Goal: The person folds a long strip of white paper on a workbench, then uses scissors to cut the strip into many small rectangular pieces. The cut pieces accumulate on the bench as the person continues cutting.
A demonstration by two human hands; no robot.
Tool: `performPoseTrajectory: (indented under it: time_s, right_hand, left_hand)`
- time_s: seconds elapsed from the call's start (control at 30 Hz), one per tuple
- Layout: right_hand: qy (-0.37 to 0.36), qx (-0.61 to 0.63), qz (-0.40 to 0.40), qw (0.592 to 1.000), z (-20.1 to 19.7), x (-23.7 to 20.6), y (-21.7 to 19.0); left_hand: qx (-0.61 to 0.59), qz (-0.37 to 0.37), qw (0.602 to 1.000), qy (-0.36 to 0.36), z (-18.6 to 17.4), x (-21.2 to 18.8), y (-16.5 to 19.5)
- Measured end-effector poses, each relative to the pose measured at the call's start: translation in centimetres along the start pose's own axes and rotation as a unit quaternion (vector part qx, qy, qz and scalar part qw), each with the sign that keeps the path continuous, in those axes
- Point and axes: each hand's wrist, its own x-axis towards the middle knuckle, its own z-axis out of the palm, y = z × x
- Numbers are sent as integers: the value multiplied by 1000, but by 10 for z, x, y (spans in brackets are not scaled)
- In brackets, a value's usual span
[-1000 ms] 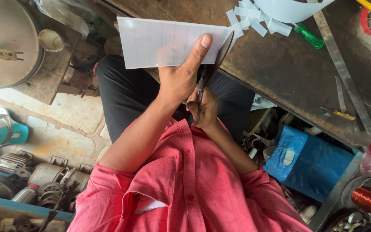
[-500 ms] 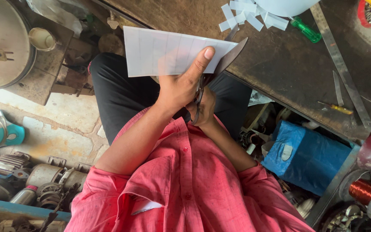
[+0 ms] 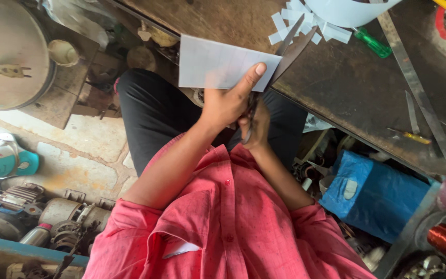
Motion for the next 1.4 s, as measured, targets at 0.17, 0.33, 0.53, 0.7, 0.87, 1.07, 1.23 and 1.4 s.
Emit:
performPoseTrajectory:
  time_s: [0.17, 0.33, 0.53, 0.7, 0.87, 1.07, 1.23, 1.4]
  right_hand:
    - [2, 110, 96, 989, 6, 0, 10]
    - [17, 102, 141, 985, 8, 1, 13]
    - [-13, 139, 146, 979, 12, -3, 19]
    - [-47, 242, 133, 960, 25, -9, 35]
    - [-53, 319, 143, 936, 21, 2, 35]
    - [-65, 102, 23, 992, -36, 36, 11]
    - [-88, -368, 174, 909, -98, 78, -3]
    - [-134, -518, 217, 817, -131, 115, -1]
  left_hand:
    - [-52, 88, 994, 43, 1, 21, -22]
    - [-48, 93, 992, 76, 4, 31, -38]
    - [-119, 77, 984, 112, -10, 38, -46]
    - [-270, 63, 950, 146, -35, 50, -45]
    - [-484, 61, 873, 15, -41, 54, -24]
    - [-390, 72, 909, -127, -59, 36, -6]
    - [-329, 73, 930, -146, -62, 17, 1]
    - [-23, 128, 985, -116, -78, 7, 2]
